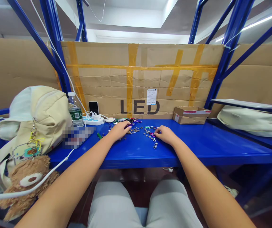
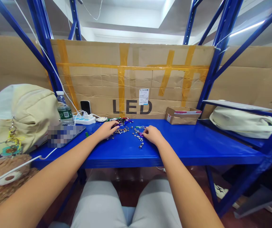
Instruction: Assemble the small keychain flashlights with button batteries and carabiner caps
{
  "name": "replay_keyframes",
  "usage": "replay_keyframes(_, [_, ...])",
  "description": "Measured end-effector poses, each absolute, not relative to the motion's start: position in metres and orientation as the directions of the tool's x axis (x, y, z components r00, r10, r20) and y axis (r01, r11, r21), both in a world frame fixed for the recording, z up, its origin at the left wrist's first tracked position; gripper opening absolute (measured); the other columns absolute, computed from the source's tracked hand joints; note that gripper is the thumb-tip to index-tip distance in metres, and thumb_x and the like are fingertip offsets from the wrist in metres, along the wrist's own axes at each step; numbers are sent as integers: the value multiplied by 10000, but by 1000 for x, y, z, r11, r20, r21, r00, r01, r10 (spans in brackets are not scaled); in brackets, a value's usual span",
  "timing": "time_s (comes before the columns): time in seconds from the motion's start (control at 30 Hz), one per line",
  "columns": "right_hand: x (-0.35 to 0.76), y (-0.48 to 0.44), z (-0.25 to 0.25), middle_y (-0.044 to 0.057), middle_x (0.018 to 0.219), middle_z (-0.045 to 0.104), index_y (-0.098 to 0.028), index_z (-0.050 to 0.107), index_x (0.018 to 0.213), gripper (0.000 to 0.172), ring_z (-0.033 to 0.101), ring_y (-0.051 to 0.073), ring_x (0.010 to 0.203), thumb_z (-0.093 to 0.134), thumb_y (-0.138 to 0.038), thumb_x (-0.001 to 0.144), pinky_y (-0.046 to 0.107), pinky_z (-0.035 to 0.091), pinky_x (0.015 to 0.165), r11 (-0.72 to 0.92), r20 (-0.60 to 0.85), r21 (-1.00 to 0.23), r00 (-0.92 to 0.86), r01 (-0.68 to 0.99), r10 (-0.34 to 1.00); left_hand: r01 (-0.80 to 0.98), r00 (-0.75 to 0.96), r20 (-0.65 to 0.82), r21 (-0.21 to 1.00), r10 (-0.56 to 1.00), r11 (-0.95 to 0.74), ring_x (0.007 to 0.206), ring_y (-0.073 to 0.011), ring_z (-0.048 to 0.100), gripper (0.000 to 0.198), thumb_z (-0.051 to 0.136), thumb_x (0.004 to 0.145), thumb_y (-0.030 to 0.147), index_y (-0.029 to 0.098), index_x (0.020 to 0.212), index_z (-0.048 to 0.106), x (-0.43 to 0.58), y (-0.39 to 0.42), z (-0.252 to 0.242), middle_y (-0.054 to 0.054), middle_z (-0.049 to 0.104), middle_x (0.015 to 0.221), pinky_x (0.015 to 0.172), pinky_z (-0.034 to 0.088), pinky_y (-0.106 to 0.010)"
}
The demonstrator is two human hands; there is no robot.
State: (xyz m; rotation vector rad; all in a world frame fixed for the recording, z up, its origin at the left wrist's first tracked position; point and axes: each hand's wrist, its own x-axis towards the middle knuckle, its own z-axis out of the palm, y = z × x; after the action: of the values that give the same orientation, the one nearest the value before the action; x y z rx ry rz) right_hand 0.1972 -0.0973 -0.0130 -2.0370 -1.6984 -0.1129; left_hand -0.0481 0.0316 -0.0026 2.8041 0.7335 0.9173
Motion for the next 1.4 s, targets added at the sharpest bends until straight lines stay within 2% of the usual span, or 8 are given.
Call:
replay_keyframes(0.13, [180,-93,0,54,876,659,-167,628,852,161,575,155,798,515,-281,840,260,419,726,42,438,-591,278,805,855,389,672,547,314,500,-866,1012,-234,591,292,383,919,302,141,1111,532,-45,20,-1,-120,629,1091,908,458,-377])
replay_keyframes(0.3, [139,-74,14,-36,653,532,-173,588,811,286,451,91,566,599,-454,762,232,363,558,242,270,-893,23,379,963,324,656,607,309,447,-894,973,-221,593,316,448,903,355,150,1141,486,-43,11,0,-109,622,1072,878,463,-351])
replay_keyframes(0.63, [120,-62,4,-44,638,494,-161,545,749,363,409,72,543,651,-505,700,224,341,545,258,251,-956,-64,141,966,231,699,650,188,297,-955,864,-191,591,149,429,891,239,179,913,564,-43,17,2,-56,639,917,790,443,-290])
replay_keyframes(0.77, [120,-64,2,-2,691,567,-167,538,783,331,489,108,596,427,-463,883,252,387,609,323,385,-795,15,514,923,375,642,634,230,431,-898,734,-191,562,209,419,906,320,175,797,522,-40,20,-1,-52,606,779,678,421,-290])
replay_keyframes(0.9, [117,-66,3,79,929,661,-163,581,929,202,582,187,847,444,-311,913,287,394,739,328,520,-246,-161,912,839,406,625,598,301,502,-863,734,-192,558,221,429,898,329,166,782,524,-38,23,-4,-56,615,792,687,424,-305])
replay_keyframes(1.07, [105,-68,4,179,991,674,-107,570,1039,305,612,268,947,338,-289,960,345,369,803,99,433,195,-177,976,884,438,630,548,334,550,-835,730,-189,547,224,435,882,339,174,747,502,-36,19,-3,-44,607,778,687,427,-311])
replay_keyframes(1.23, [102,-69,5,186,929,695,-84,562,1070,354,643,264,890,295,-292,968,351,349,812,32,398,210,-115,977,910,401,660,514,374,547,-836,728,-179,536,265,413,892,394,181,751,484,-37,15,-2,-21,583,762,673,425,-298])
replay_keyframes(1.4, [111,-71,10,135,976,695,-159,600,947,366,635,230,871,277,-331,969,292,349,704,-14,409,16,6,1000,912,385,704,476,369,527,-846,744,-180,545,265,381,906,387,187,765,483,-39,14,-4,-18,586,772,697,425,-300])
